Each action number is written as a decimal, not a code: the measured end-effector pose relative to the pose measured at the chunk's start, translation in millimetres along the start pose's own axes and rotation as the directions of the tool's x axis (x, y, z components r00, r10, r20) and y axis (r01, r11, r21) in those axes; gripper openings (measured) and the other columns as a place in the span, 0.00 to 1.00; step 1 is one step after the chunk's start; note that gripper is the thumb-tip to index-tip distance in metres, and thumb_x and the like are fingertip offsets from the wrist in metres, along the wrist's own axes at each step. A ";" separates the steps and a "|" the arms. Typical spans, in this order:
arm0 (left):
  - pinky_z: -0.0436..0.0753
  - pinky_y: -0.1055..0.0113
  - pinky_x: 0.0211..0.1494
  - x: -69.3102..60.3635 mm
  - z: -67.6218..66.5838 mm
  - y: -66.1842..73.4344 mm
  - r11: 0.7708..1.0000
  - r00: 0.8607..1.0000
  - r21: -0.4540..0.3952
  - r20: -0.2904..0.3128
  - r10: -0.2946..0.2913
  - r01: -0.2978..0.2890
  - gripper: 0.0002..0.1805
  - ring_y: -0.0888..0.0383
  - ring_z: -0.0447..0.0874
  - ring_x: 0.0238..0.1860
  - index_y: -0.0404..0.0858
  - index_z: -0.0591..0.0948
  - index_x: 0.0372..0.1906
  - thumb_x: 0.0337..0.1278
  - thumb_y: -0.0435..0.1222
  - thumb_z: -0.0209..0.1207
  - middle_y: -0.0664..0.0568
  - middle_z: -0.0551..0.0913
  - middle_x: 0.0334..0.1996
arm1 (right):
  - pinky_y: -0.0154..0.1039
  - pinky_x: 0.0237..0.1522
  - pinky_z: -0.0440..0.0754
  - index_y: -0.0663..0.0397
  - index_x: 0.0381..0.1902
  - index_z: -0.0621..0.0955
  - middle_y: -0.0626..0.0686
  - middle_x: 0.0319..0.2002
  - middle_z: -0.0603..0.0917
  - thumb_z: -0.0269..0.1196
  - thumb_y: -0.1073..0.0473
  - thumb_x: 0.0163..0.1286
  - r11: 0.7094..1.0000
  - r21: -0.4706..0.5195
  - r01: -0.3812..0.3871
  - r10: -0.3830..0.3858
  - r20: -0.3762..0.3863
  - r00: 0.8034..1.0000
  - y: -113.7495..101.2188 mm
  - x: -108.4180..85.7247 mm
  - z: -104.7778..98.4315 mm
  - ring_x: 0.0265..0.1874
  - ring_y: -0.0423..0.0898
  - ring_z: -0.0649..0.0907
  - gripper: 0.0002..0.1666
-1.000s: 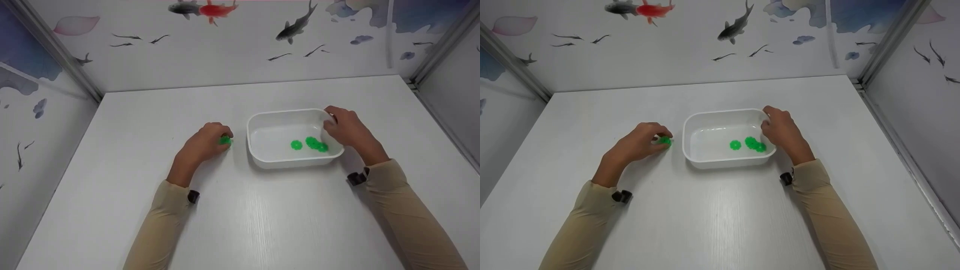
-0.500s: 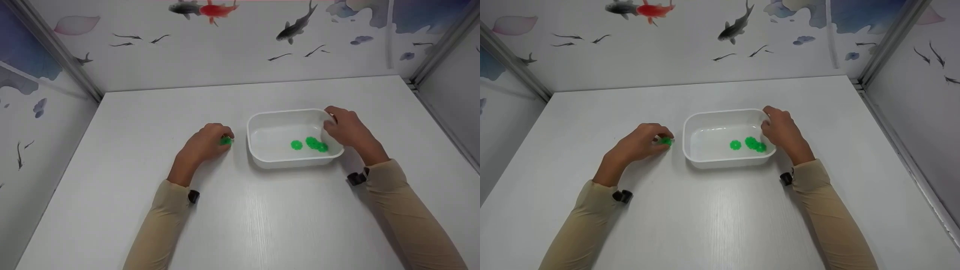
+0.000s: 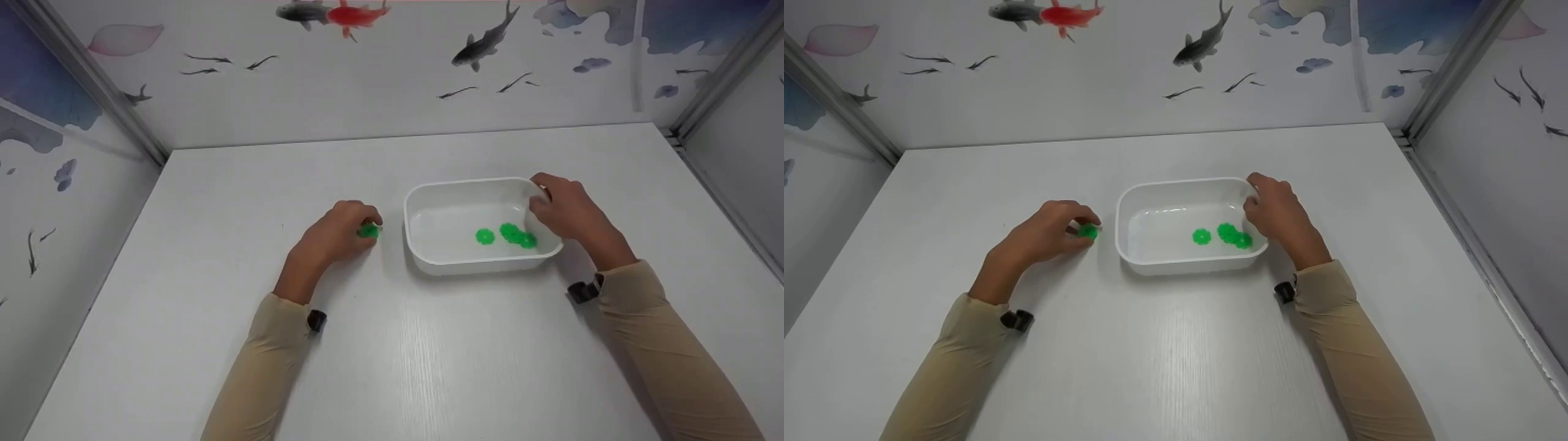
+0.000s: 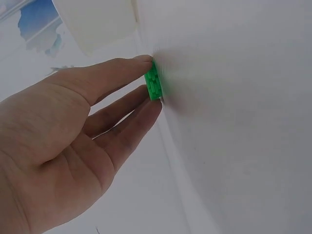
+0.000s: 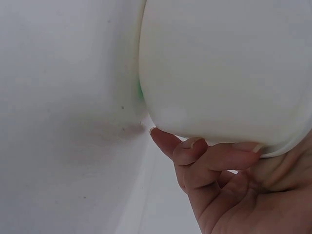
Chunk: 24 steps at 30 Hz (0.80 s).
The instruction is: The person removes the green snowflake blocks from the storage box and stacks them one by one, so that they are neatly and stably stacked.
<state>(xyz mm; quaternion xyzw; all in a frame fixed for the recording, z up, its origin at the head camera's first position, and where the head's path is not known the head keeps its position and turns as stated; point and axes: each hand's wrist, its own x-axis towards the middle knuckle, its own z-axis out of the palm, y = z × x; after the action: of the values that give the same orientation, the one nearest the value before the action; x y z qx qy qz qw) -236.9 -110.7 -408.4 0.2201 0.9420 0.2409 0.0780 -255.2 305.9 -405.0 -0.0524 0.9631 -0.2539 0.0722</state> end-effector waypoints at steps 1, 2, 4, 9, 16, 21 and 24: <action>0.87 0.55 0.65 0.4 0.1 -0.1 1.000 1.000 0.000 -0.001 0.000 0.000 0.16 0.50 0.86 0.55 0.37 0.88 0.60 0.70 0.32 0.68 0.44 0.89 0.55 | 0.63 0.56 0.85 0.60 0.75 0.72 0.70 0.69 0.80 0.50 0.55 0.84 1.000 0.000 -0.002 0.002 0.003 1.000 0.2 0.0 -0.1 0.54 0.62 0.83 0.28; 0.87 0.55 0.65 0.7 0.2 -0.1 1.000 1.000 0.000 -0.001 -0.001 0.001 0.16 0.50 0.86 0.55 0.37 0.89 0.60 0.70 0.32 0.68 0.44 0.89 0.54 | 0.64 0.56 0.85 0.60 0.75 0.72 0.70 0.69 0.80 0.49 0.55 0.84 1.000 0.001 -0.003 0.003 0.005 1.000 0.2 0.1 -0.2 0.55 0.62 0.83 0.28; 0.87 0.56 0.65 1.1 0.5 -0.1 1.000 1.000 0.002 -0.002 -0.003 0.003 0.16 0.50 0.85 0.55 0.38 0.89 0.59 0.70 0.31 0.68 0.44 0.89 0.54 | 0.65 0.57 0.85 0.60 0.76 0.71 0.70 0.70 0.79 0.49 0.55 0.84 1.000 0.002 -0.006 0.006 0.013 1.000 0.6 0.3 -0.5 0.56 0.63 0.82 0.28; 0.87 0.56 0.65 1.4 1.1 0.2 1.000 1.000 0.002 -0.003 -0.009 0.009 0.16 0.50 0.85 0.55 0.38 0.89 0.59 0.69 0.31 0.68 0.45 0.89 0.54 | 0.65 0.57 0.84 0.61 0.77 0.70 0.71 0.70 0.78 0.49 0.55 0.84 1.000 -0.009 -0.007 0.007 0.019 1.000 0.7 0.5 -1.4 0.56 0.63 0.82 0.29; 0.87 0.55 0.62 0.9 0.2 0.5 1.000 1.000 0.009 0.003 -0.002 0.001 0.17 0.49 0.85 0.54 0.38 0.88 0.60 0.69 0.33 0.69 0.45 0.89 0.53 | 0.59 0.51 0.86 0.61 0.74 0.73 0.71 0.67 0.81 0.50 0.55 0.83 1.000 -0.010 0.006 -0.005 0.006 1.000 -0.8 -1.0 -1.1 0.52 0.61 0.84 0.27; 0.85 0.53 0.66 0.6 -0.9 0.7 1.000 1.000 0.023 -0.007 0.001 -0.001 0.24 0.48 0.85 0.60 0.40 0.84 0.66 0.70 0.42 0.71 0.45 0.88 0.59 | 0.60 0.52 0.85 0.61 0.75 0.72 0.71 0.68 0.80 0.49 0.55 0.84 1.000 -0.009 -0.001 0.001 0.009 1.000 -2.7 -1.8 -1.7 0.52 0.61 0.83 0.28; 0.85 0.52 0.67 -0.3 -1.8 2.4 0.999 0.998 0.042 -0.052 0.025 -0.023 0.25 0.48 0.85 0.64 0.41 0.82 0.69 0.73 0.43 0.69 0.44 0.87 0.62 | 0.61 0.53 0.84 0.61 0.75 0.71 0.71 0.68 0.79 0.49 0.55 0.84 1.000 -0.007 -0.007 0.007 0.012 1.000 -3.2 -1.6 -1.0 0.52 0.62 0.82 0.28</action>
<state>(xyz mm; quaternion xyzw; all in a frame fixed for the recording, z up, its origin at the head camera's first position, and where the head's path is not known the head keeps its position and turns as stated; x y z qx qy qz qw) -236.2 -109.7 -405.6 0.2266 0.9458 0.2281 0.0457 -253.6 303.8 -402.4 -0.0506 0.9637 -0.2501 0.0789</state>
